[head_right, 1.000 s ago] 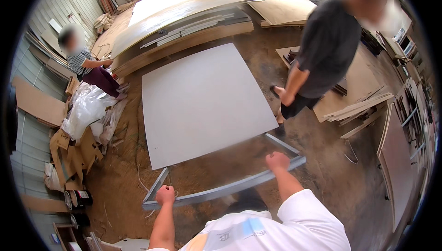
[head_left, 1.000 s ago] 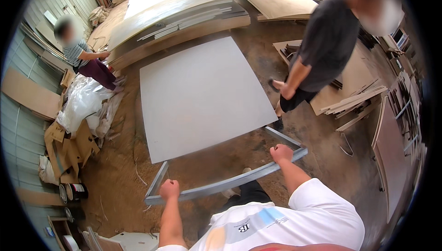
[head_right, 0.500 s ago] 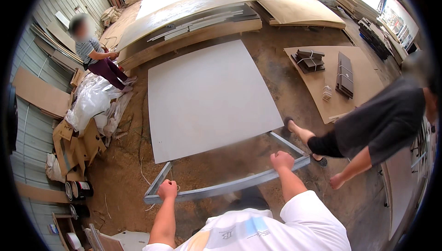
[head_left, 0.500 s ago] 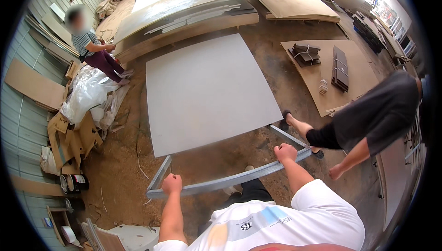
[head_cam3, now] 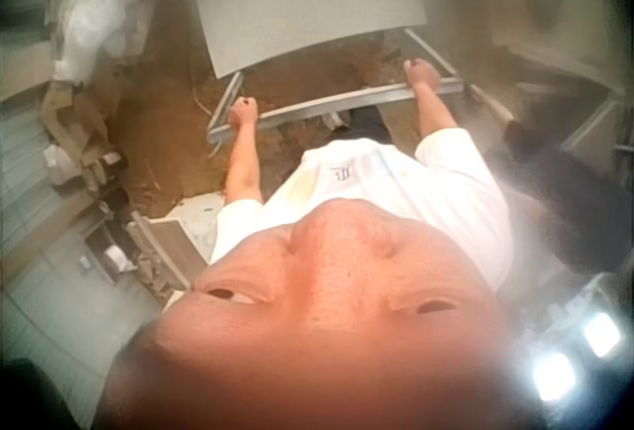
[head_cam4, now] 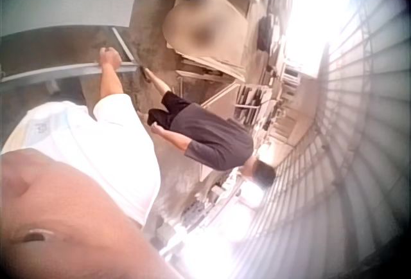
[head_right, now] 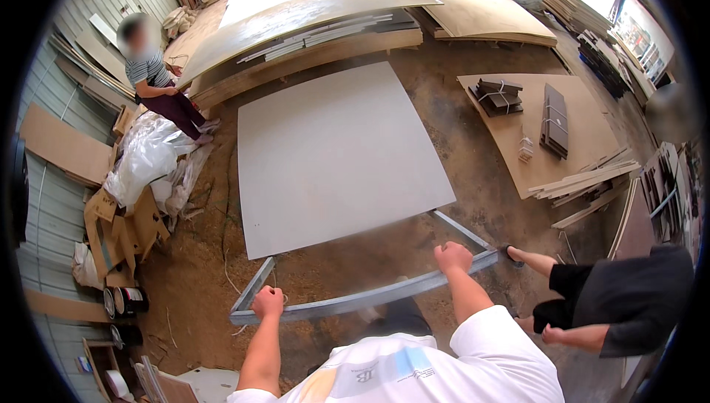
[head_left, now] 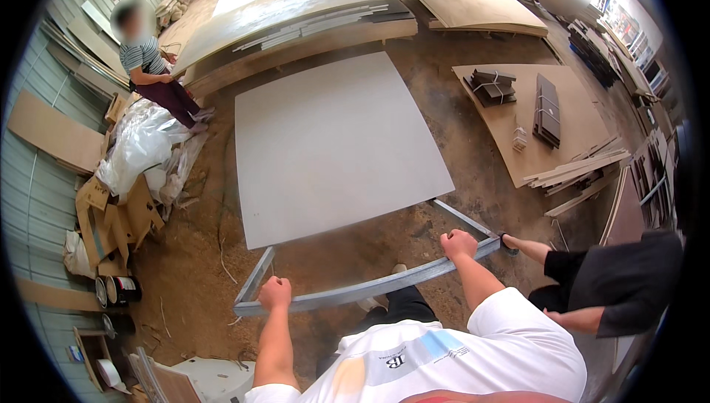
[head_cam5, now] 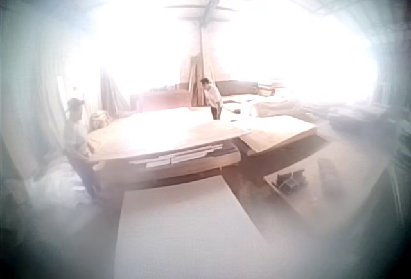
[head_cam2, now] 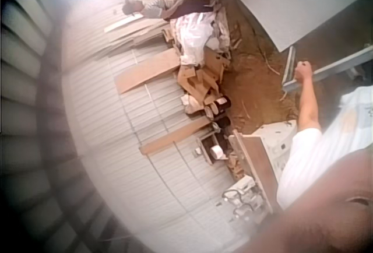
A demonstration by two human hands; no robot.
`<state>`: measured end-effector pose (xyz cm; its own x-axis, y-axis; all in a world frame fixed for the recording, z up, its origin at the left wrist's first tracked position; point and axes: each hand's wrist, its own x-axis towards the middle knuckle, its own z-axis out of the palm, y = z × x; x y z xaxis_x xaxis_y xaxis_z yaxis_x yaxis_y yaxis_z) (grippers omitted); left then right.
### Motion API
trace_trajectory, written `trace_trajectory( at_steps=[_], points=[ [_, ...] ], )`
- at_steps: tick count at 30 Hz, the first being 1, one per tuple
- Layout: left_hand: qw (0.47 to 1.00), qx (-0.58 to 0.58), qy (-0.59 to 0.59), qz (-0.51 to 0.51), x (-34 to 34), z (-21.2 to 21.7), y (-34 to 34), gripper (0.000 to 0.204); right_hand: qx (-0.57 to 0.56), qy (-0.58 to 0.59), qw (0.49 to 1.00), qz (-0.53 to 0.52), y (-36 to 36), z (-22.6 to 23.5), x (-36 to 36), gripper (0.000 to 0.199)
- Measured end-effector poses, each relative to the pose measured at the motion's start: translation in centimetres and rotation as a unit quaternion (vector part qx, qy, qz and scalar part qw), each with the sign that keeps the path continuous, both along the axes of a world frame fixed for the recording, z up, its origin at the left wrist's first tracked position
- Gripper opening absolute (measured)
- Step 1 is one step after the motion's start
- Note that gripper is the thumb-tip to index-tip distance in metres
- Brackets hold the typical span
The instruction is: The person lifts and carries a large white rectangular panel from a metal rack to a stack on the floor. They then walk through the workshop, pick up a yellow tool, and move toward a white truck where another person is loading materials. The person gestures toward the truck and the stacked panels.
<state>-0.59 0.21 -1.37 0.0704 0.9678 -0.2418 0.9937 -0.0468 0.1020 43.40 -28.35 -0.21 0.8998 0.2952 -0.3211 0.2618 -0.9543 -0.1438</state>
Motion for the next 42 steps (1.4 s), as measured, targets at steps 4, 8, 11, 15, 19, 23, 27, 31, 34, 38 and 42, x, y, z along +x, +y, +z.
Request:
trace_trajectory(
  at_steps=[4, 8, 11, 15, 19, 23, 27, 31, 34, 38, 42],
  points=[
    [1.000, 0.002, -0.005, -0.001, -0.1, -0.3, 0.1, 0.027, -0.004, 0.002, 1.000, 0.000, 0.2, 0.3, 0.0, 0.038],
    [1.000, -0.003, -0.008, 0.001, -0.1, -0.3, 0.3, 0.027, -0.007, -0.002, 1.000, 0.003, 0.1, -0.1, 0.0, 0.038],
    [1.000, -0.002, -0.006, 0.003, -0.2, -0.2, 0.3, 0.027, 0.000, -0.006, 1.000, 0.005, 0.1, -0.1, -0.1, 0.038],
    [1.000, 0.002, -0.001, 0.001, -0.4, -0.4, 0.1, 0.026, 0.002, -0.017, 1.000, -0.002, 0.0, -0.5, -0.2, 0.034],
    [1.000, 0.018, -0.012, 0.002, -0.1, -0.2, 0.3, 0.027, -0.001, -0.007, 1.000, -0.002, 0.0, -1.3, 0.3, 0.035],
    [1.000, 0.003, -0.002, 0.014, 0.4, -0.1, 0.1, 0.027, 0.012, -0.013, 1.000, 0.003, -0.6, -1.1, 0.4, 0.035],
    [1.000, 0.017, -0.011, 0.000, 0.7, -0.5, -0.5, 0.028, 0.019, -0.008, 1.000, 0.015, -1.6, -1.7, 1.0, 0.035],
    [0.998, 0.058, -0.017, -0.029, 1.1, -2.6, -1.4, 0.028, 0.075, 0.005, 0.997, 0.021, -1.8, -1.0, 1.4, 0.036],
    [0.991, 0.020, -0.082, -0.105, 7.7, -3.8, -6.2, 0.028, 0.118, 0.058, 0.991, 0.027, -2.6, 0.1, 2.2, 0.038],
    [0.954, -0.064, -0.171, -0.236, 25.6, 0.1, -18.9, 0.032, 0.236, 0.094, 0.967, 0.024, -4.2, -0.1, 2.9, 0.036],
    [0.919, -0.115, -0.245, -0.287, 40.2, 1.6, -29.5, 0.033, 0.526, 0.338, 0.780, -0.013, -8.4, -1.7, 7.1, 0.029]
  ],
)
